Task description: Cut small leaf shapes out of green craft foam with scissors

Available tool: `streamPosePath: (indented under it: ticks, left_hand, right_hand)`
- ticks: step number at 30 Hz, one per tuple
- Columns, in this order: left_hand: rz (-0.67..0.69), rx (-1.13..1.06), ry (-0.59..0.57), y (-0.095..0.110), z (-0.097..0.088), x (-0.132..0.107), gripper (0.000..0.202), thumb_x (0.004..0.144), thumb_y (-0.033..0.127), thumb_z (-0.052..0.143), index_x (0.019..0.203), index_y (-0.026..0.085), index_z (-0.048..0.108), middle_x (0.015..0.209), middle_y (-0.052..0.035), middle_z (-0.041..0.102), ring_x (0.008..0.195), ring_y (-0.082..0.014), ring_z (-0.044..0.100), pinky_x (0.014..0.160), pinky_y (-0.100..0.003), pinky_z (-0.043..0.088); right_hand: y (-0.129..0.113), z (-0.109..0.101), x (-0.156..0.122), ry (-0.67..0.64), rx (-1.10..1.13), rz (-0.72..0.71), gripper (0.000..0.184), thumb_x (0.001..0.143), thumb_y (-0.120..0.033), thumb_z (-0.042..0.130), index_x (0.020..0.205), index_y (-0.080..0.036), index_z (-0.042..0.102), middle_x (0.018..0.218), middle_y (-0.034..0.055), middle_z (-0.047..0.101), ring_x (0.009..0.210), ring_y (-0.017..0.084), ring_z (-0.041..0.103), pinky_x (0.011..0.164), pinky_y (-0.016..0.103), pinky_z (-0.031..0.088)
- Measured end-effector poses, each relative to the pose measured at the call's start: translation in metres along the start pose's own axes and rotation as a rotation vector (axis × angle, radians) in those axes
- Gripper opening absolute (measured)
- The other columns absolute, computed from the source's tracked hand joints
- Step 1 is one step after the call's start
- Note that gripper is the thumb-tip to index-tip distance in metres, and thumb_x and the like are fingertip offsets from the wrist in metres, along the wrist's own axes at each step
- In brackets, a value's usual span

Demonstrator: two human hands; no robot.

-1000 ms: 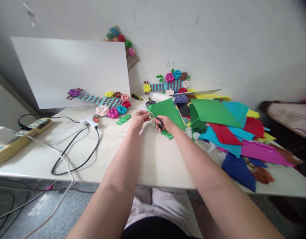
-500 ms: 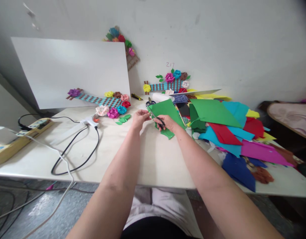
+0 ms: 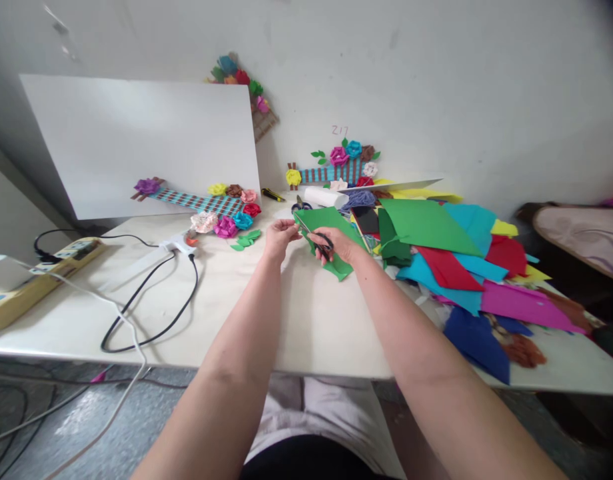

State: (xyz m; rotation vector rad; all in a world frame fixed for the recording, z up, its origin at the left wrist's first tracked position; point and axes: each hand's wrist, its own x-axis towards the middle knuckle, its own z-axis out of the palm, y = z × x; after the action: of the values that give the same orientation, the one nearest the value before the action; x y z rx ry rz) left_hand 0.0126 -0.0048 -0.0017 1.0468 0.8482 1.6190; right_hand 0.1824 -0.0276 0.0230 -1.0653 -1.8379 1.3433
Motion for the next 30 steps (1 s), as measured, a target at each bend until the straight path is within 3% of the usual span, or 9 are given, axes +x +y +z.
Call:
streamPosePath:
  ticks: [8,16,23,30]
  left_hand:
    - [0.088,0.022,0.024,-0.002,0.002,0.001,0.050,0.051,0.026,0.079,0.080,0.019,0.039,0.056,0.0082,0.057,0.048,-0.0081,0.056,0.055,-0.026,0.052]
    - [0.099,0.014,-0.002,-0.007,0.000,0.002,0.049,0.052,0.024,0.078,0.079,0.020,0.037,0.059,0.0082,0.056,0.049,-0.0074,0.055,0.057,-0.026,0.052]
    - [0.071,0.003,-0.017,-0.007,-0.001,0.000,0.050,0.053,0.024,0.078,0.080,0.020,0.036,0.062,0.0080,0.056,0.054,-0.0077,0.056,0.060,-0.027,0.052]
    - [0.071,0.001,-0.081,-0.006,0.000,0.000,0.050,0.054,0.024,0.079,0.080,0.020,0.036,0.061,0.0085,0.054,0.054,-0.0071,0.055,0.062,-0.026,0.051]
  right_hand:
    - [-0.003,-0.004,-0.003,0.038,-0.055,0.005,0.032,0.082,-0.034,0.060,0.108,-0.014,0.060,0.051,-0.0015,0.062,0.034,0.008,0.053,0.029,0.014,0.031]
    - [-0.005,-0.008,0.000,0.072,-0.136,0.036,0.029,0.069,-0.036,0.075,0.082,-0.013,0.064,0.046,-0.0036,0.059,0.030,0.007,0.048,0.031,0.016,0.036]
    - [-0.006,-0.013,0.004,0.018,-0.117,0.030,0.037,0.072,-0.045,0.071,0.061,-0.013,0.057,0.050,0.0029,0.062,0.033,0.008,0.052,0.026,0.016,0.027]
    - [-0.006,-0.024,0.007,-0.057,-0.016,0.056,0.037,0.078,-0.047,0.065,0.084,-0.010,0.064,0.052,0.0032,0.063,0.033,0.008,0.051,0.027,0.016,0.025]
